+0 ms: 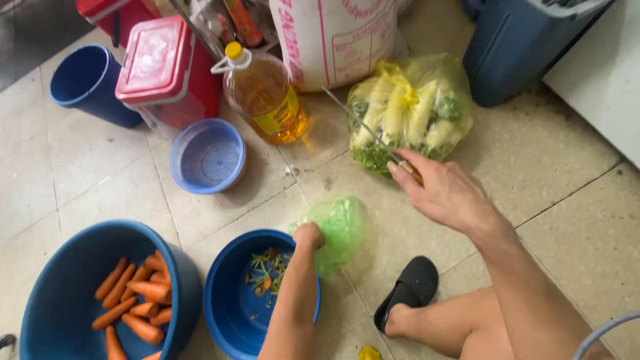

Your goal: Trim the green tops off white radishes using a knife and transfer them to a separate bowl.

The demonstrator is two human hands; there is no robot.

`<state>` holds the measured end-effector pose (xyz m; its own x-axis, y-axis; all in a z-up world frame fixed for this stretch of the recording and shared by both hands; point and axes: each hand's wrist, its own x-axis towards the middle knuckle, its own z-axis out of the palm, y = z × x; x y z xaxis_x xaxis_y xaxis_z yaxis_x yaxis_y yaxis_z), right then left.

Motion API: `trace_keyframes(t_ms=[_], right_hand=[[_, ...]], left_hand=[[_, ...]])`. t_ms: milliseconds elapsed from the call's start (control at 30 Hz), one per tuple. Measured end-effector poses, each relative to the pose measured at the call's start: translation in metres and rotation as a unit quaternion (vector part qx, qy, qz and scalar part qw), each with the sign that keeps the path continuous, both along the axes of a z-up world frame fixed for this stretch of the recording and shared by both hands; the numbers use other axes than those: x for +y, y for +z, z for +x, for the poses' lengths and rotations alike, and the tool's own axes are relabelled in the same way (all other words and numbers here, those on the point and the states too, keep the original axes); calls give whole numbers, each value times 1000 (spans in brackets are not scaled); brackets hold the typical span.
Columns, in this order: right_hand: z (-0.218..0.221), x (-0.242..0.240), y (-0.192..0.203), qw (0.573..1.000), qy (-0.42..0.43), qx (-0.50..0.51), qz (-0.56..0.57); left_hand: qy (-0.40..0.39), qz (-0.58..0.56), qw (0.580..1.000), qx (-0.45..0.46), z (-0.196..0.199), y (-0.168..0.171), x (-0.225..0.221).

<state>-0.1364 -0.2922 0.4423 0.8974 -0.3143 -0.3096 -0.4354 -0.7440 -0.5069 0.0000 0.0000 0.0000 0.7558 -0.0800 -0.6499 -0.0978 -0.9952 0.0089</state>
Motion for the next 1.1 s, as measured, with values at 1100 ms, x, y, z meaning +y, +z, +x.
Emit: trace_keyframes(t_ms=[1100], right_hand=[[-20,-86,-36,943,-212,-254,-33]], left_hand=[[-259,-443,858,2,-64,175,-363]])
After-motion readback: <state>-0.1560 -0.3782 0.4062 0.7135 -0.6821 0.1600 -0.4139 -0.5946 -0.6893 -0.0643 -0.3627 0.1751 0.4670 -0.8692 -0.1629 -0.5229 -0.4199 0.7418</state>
